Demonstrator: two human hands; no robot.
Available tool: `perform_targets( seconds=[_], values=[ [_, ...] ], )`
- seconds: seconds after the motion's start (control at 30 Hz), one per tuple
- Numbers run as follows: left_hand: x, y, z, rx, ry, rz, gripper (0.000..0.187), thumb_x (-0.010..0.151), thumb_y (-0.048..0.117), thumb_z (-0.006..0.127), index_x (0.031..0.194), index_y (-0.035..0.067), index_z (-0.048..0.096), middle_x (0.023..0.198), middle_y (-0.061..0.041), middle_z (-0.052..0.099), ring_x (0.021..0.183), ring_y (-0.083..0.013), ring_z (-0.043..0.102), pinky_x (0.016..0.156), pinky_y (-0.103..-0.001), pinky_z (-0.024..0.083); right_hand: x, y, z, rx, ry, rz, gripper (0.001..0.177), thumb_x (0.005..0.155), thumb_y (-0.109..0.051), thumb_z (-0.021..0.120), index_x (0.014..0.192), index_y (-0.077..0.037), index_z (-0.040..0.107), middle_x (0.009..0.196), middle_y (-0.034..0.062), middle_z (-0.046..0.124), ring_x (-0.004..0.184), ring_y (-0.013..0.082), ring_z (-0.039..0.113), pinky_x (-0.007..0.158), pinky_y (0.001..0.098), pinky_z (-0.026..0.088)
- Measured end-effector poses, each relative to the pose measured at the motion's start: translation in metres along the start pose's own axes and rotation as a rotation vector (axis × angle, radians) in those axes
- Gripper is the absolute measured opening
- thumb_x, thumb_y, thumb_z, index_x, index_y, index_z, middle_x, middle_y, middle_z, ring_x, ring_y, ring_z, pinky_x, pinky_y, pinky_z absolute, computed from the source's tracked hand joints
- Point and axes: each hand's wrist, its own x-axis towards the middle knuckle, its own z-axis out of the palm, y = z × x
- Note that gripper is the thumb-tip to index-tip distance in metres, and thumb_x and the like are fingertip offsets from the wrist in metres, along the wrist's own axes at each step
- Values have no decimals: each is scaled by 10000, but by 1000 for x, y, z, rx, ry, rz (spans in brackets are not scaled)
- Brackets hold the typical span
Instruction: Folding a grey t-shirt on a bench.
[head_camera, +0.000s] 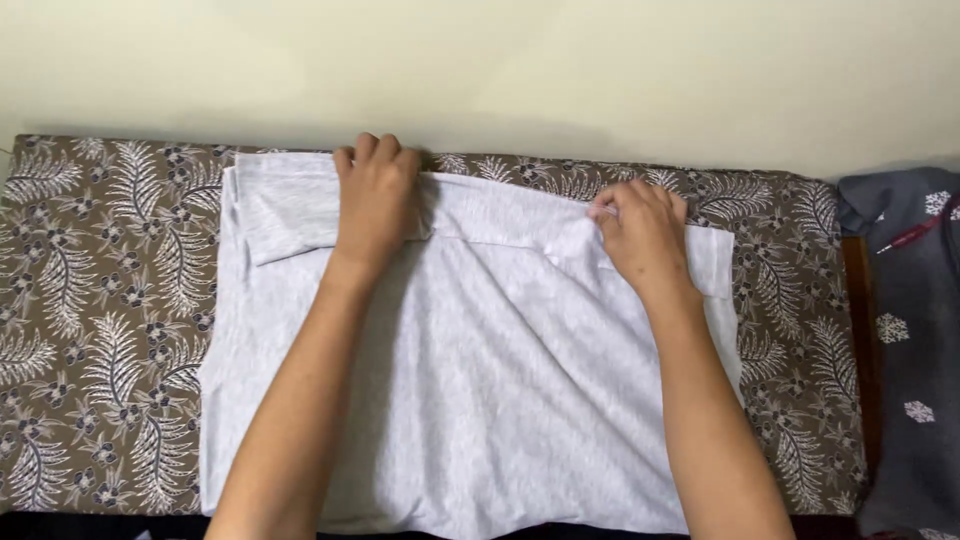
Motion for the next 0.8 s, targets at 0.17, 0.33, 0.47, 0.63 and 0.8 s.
perform_targets(
  seconds=[0.17, 0.33, 0.47, 0.63, 0.8],
  values=[
    [16, 4, -5, 53, 4, -31, 119, 841, 6, 612, 918, 65, 682, 974, -98, 625, 1014, -317, 533, 901, -470, 391, 31, 11, -3, -5, 220, -89, 136, 989, -213, 750, 1032, -87, 722, 1129, 94, 685, 1138, 289, 595, 1074, 477, 347],
    [14, 0, 14, 161, 13, 36, 92, 848, 1, 632, 919, 57, 653, 1011, -106, 615, 1033, -320, 532, 907, -454, 398, 33, 9, 11, -90, 212, -159, 124, 921, -209, 745, 989, -107, 733, 1074, 83, 682, 1141, 280, 598, 1076, 499, 351],
    [9, 32, 0, 86, 23, 34, 206, 851, 30, 656, 1056, 52, 663, 1065, -110, 608, 1071, -317, 537, 941, -469, 400, 14, 40, 5, 79, 155, -140, 232, 973, -249, 710, 1166, -123, 734, 1187, 105, 652, 1179, 327, 551, 1034, 506, 357],
    [32, 93, 12, 4, 29, 109, 230, 812, 107, 689, 1036, 60, 671, 1097, -125, 626, 1113, -320, 550, 984, -512, 408, -17, 91, -26, 95, 156, 11, 198, 1055, -208, 646, 1221, -172, 748, 1225, 55, 664, 1236, 315, 554, 1109, 471, 384],
    [46, 133, 59, -161, -47, 178, 228, 859, 95, 681, 1082, 60, 710, 1042, -80, 646, 1052, -289, 572, 935, -490, 419, -31, 124, -40, 22, 134, 70, 205, 885, -268, 806, 1031, -129, 771, 1143, 98, 651, 1172, 330, 537, 1074, 532, 294]
  ],
)
